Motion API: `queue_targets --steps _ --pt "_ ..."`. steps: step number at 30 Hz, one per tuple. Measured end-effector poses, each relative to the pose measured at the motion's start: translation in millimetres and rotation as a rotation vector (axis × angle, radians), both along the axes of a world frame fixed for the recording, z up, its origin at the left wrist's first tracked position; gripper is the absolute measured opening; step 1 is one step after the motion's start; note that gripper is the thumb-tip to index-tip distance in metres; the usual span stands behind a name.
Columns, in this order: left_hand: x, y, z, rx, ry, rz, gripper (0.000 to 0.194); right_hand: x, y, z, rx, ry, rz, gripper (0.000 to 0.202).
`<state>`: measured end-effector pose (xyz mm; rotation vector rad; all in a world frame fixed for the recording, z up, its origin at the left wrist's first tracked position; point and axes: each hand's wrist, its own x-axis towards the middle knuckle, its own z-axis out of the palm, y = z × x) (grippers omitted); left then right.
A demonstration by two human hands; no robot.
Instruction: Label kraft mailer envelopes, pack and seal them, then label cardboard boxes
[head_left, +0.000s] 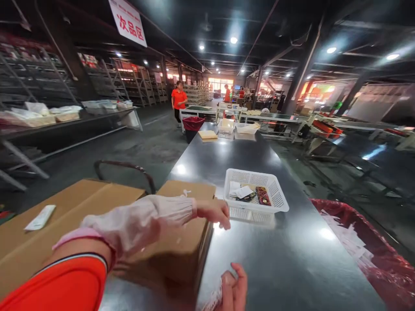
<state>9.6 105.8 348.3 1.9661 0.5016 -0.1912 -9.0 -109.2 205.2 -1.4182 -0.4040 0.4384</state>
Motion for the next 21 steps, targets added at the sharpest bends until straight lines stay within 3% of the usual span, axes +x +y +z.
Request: queue_targets --steps 2,4,8,15,21 --pt "-58 -14 -0.4 -0.131 0.07 -0.145 0.013 -24 11 15.4 0.057 0.065 0.027 0.041" --pt "-108 -22 -4.7 -0.275 0.088 -0.209 0.012 -48 20 30.2 0.093 0.086 0.091 0.044" --pt "-176 -19 -23.1 -0.553 0.051 -0.113 0.011 -96 32 46.9 0.069 0.004 0.19 0.043" --pt "-247 1 -45.9 -0.634 -0.026 -0.111 0.015 -159 50 44.6 0.074 -0.121 0.231 0.036" --pt "-282 8 -52.8 -0.745 -0.06 -0.039 0.017 -172 58 35.0 0.098 -0.317 0.361 0.026"
